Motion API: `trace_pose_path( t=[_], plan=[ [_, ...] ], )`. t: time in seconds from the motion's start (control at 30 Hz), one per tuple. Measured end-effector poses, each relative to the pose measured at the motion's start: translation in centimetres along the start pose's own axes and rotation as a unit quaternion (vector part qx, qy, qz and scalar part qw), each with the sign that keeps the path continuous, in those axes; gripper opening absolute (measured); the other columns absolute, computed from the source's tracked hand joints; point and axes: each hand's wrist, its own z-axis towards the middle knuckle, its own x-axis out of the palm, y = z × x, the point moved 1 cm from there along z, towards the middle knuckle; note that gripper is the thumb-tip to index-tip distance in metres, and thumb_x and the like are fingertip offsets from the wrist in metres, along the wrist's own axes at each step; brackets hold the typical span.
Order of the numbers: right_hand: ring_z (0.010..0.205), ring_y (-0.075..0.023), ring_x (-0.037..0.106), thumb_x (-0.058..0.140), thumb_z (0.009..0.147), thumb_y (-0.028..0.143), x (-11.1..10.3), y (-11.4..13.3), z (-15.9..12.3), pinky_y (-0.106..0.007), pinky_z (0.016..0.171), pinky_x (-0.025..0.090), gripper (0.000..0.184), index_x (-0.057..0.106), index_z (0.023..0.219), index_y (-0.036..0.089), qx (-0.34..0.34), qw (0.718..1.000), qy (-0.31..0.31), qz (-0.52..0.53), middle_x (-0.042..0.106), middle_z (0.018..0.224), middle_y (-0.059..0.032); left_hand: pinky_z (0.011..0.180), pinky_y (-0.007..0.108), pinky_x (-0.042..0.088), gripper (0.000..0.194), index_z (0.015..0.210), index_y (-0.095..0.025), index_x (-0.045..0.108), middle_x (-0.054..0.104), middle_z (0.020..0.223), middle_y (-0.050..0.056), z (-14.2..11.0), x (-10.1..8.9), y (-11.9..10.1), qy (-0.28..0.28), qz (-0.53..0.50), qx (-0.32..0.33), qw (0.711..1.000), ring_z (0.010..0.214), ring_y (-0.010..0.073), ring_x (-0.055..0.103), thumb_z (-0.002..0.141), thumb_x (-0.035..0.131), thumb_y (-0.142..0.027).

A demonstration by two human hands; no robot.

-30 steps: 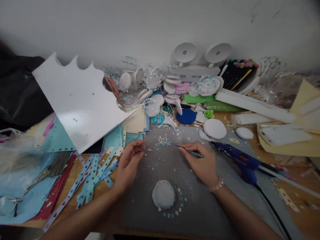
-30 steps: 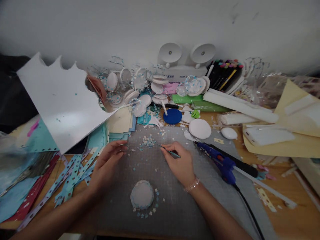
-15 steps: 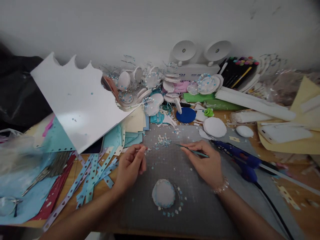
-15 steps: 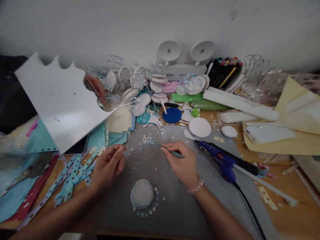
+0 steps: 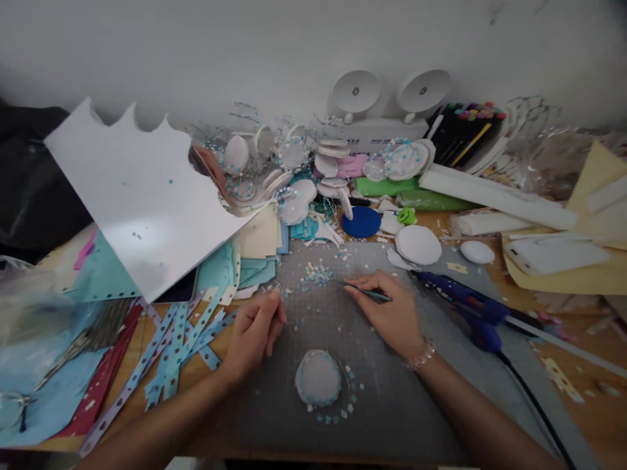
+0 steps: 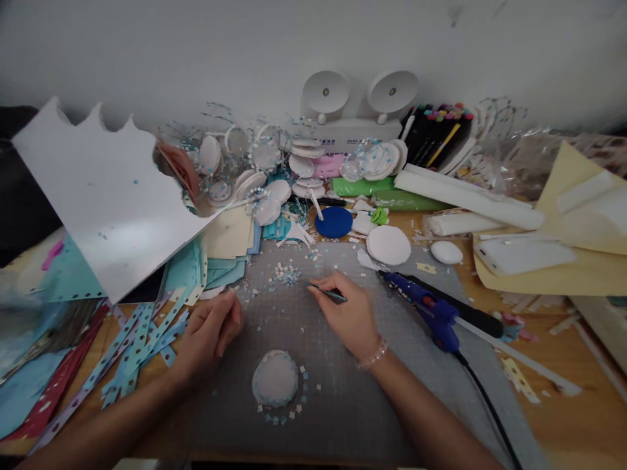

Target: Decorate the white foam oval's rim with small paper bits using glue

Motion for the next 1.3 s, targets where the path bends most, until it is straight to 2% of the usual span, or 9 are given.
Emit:
trace_pose_path(
  t=[0.47, 0.63, 0.73, 0.87, 0.93, 1.0, 1.13, 1.3],
  plan=[
    [0.08, -0.0215, 0.069, 0.068, 0.077, 0.027, 0.3, 0.1, -0.2, -0.035, 0.073, 0.053, 0.013, 0.059, 0.07, 0.021, 0.039, 0.999, -0.005, 0.015, 0.072, 0.078, -0.0046, 0.038, 0.021, 0.015, 0.046, 0.06, -0.016, 0.05, 0.03, 0.029, -0.01, 0.0, 0.3, -0.2, 0.015, 0.012, -0.025, 0.999, 0.029, 0.0042, 0.02, 0.091, 0.044, -0.049],
    [0.071, -0.0182, 0.066, 0.073, 0.073, 0.03, -0.2, 0.5, -0.3, -0.03, 0.064, 0.051, 0.02, 0.058, 0.068, 0.02, 0.111, 0.991, -0.027, 0.075, 0.071, 0.077, -0.0037, 0.04, 0.021, 0.02, 0.041, 0.067, -0.016, 0.053, 0.032, 0.033, -0.009, 0.1, 0.0, 0.3, 0.025, 0.021, 0.008, 0.999, 0.033, 0.0061, 0.024, 0.093, 0.042, -0.045],
    [0.059, -0.0125, 0.059, 0.078, 0.067, 0.03, -0.5, 1.1, -0.6, -0.025, 0.056, 0.047, 0.026, 0.054, 0.067, 0.02, 0.183, 0.966, -0.033, 0.182, 0.068, 0.074, -0.0008, 0.044, 0.02, 0.025, 0.033, 0.077, -0.016, 0.057, 0.035, 0.038, -0.009, 0.2, 0.1, 0.2, 0.024, 0.034, 0.026, 0.999, 0.037, 0.0065, 0.03, 0.092, 0.046, -0.043],
    [0.054, -0.0085, 0.053, 0.081, 0.063, 0.028, -0.5, 2.5, -1.0, -0.02, 0.05, 0.042, 0.032, 0.05, 0.066, 0.02, 0.287, 0.89, -0.002, 0.354, 0.059, 0.063, 0.0045, 0.043, 0.018, 0.026, 0.029, 0.084, -0.015, 0.06, 0.041, 0.046, -0.009, 0.1, 0.4, -0.4, 0.04, 0.05, 0.014, 0.998, 0.039, 0.0055, 0.034, 0.085, 0.058, -0.044],
    [0.052, -0.0075, 0.05, 0.081, 0.062, 0.027, -0.4, 3.2, -1.3, -0.019, 0.048, 0.041, 0.033, 0.05, 0.066, 0.02, 0.319, 0.862, 0.026, 0.392, 0.057, 0.062, 0.005, 0.042, 0.018, 0.026, 0.029, 0.087, -0.015, 0.063, 0.043, 0.049, -0.008, 0.0, 0.6, -0.6, 0.065, 0.062, 0.01, 0.996, 0.04, 0.0058, 0.037, 0.082, 0.062, -0.043],
    [0.052, -0.0072, 0.05, 0.081, 0.063, 0.026, -0.2, 3.7, -1.6, -0.019, 0.049, 0.041, 0.031, 0.05, 0.066, 0.02, 0.33, 0.85, 0.045, 0.408, 0.057, 0.061, 0.005, 0.043, 0.018, 0.028, 0.026, 0.091, -0.015, 0.065, 0.045, 0.051, -0.007, -0.2, 0.6, -0.8, 0.095, 0.078, 0.015, 0.992, 0.042, 0.0064, 0.039, 0.082, 0.062, -0.04],
    [0.052, -0.0071, 0.05, 0.08, 0.065, 0.024, 0.2, 4.2, -2.3, -0.019, 0.049, 0.04, 0.029, 0.051, 0.066, 0.02, 0.32, 0.85, 0.065, 0.413, 0.059, 0.061, 0.0048, 0.046, 0.018, 0.03, 0.022, 0.092, -0.015, 0.066, 0.045, 0.049, -0.007, -0.4, 0.7, -0.9, 0.118, 0.084, 0.03, 0.989, 0.044, 0.0062, 0.04, 0.082, 0.063, -0.034],
    [0.051, -0.0073, 0.05, 0.078, 0.068, 0.024, 0.6, 4.0, -2.7, -0.02, 0.049, 0.041, 0.03, 0.049, 0.064, 0.02, 0.28, 0.874, 0.07, 0.39, 0.059, 0.059, 0.0056, 0.042, 0.018, 0.027, 0.019, 0.079, -0.015, 0.066, 0.045, 0.048, -0.006, -0.5, 0.9, -0.9, 0.099, 0.075, 0.019, 0.992, 0.042, 0.0058, 0.037, 0.079, 0.066, -0.034]
  ],
)
